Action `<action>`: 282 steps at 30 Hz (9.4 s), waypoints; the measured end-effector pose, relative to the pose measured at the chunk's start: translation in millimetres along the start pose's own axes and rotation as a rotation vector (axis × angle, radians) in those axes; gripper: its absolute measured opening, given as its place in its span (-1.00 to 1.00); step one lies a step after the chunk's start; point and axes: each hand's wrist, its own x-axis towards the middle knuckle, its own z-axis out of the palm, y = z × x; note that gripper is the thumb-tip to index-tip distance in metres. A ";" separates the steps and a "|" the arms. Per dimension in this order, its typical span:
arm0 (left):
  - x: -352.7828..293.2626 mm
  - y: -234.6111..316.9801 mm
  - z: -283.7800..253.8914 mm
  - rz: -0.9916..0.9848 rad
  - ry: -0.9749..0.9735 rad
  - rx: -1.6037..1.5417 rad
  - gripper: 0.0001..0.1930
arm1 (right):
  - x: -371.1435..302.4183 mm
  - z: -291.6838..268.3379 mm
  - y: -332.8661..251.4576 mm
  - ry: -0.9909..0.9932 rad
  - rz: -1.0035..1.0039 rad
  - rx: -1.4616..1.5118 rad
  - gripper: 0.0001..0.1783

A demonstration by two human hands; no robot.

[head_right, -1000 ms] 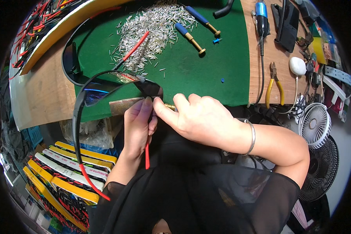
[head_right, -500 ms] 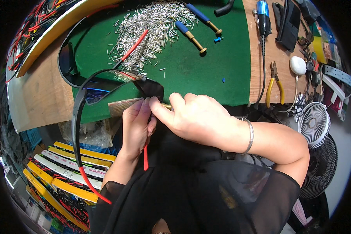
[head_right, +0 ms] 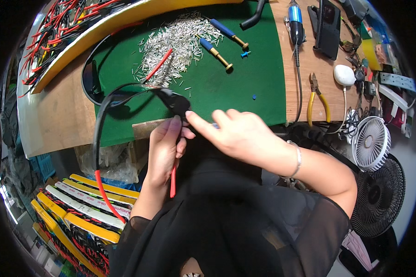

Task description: The person assembles sunglasses by inserting small metal pins into the frame using a blue-handled tool and a yellow-handled tool. They repeatedly pick up sunglasses from a tray, insert pins into both sides of the frame, and place the finished units back into the tray.

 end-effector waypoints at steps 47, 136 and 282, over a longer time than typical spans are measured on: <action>-24.4 34.7 -46.2 0.334 -0.014 -0.039 -0.69 | 76.7 -0.5 -24.9 -0.629 0.178 1.341 -0.57; 59.7 69.6 -126.9 0.889 0.649 0.503 -0.84 | 292.6 -91.8 181.4 -0.063 0.725 -0.179 -0.73; 10.0 -8.0 -24.2 -0.485 -0.427 -0.228 -0.67 | 7.2 5.3 30.4 -0.456 0.292 0.927 -0.70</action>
